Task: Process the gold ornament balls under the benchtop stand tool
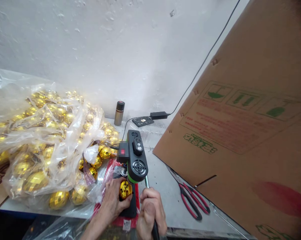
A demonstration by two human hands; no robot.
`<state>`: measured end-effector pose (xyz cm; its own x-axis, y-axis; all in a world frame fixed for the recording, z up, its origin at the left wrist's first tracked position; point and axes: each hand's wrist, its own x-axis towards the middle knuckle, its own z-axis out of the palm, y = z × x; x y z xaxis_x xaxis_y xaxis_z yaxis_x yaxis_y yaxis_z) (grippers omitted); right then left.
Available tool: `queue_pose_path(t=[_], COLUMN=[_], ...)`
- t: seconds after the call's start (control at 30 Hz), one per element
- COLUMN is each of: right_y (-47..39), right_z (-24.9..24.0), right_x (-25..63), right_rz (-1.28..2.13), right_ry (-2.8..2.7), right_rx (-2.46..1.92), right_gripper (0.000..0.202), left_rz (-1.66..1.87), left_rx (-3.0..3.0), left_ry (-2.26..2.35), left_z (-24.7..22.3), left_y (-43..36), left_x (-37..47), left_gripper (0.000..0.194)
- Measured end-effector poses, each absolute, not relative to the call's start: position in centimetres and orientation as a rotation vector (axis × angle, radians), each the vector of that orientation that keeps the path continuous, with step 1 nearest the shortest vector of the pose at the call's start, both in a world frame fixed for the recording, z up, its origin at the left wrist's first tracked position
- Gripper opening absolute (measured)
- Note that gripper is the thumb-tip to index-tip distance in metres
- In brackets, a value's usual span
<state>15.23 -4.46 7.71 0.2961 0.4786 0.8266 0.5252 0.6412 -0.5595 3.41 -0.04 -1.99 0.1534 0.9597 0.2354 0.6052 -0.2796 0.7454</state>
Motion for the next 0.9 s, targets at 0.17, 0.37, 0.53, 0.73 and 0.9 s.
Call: queue_pose_path(t=[0.17,0.37,0.53,0.73,0.9], right_y=[-4.3,-4.0,-3.8,-3.5,-3.4], right_z=[7.7,8.8,8.1,5.1,4.8], right_x=[15.0,14.7,14.8,15.2,15.5], right_rz=[-0.057,-0.074,-0.07,-0.106,-0.159], right_ry=[-1.29,-1.273,-1.264,-1.346,-1.408], right_rx=[-0.946,-0.912,-0.883,-0.868,-0.868], right_gripper=[0.039,0.041,0.039,0.035,0.036], left_rz=[0.977,0.953,0.962,0.957,0.972], left_rx=[1.945,1.929,1.913,1.927,1.918], left_ry=[1.49,1.468,1.457,1.475,1.449], left_z=[-2.0,-1.9,-1.8,-1.6,-1.6], left_y=[0.0,0.1,0.3,0.3,0.4], left_x=[3.4,3.3,3.2,3.1,3.0], left_gripper=[0.047,0.048,0.049,0.048,0.049])
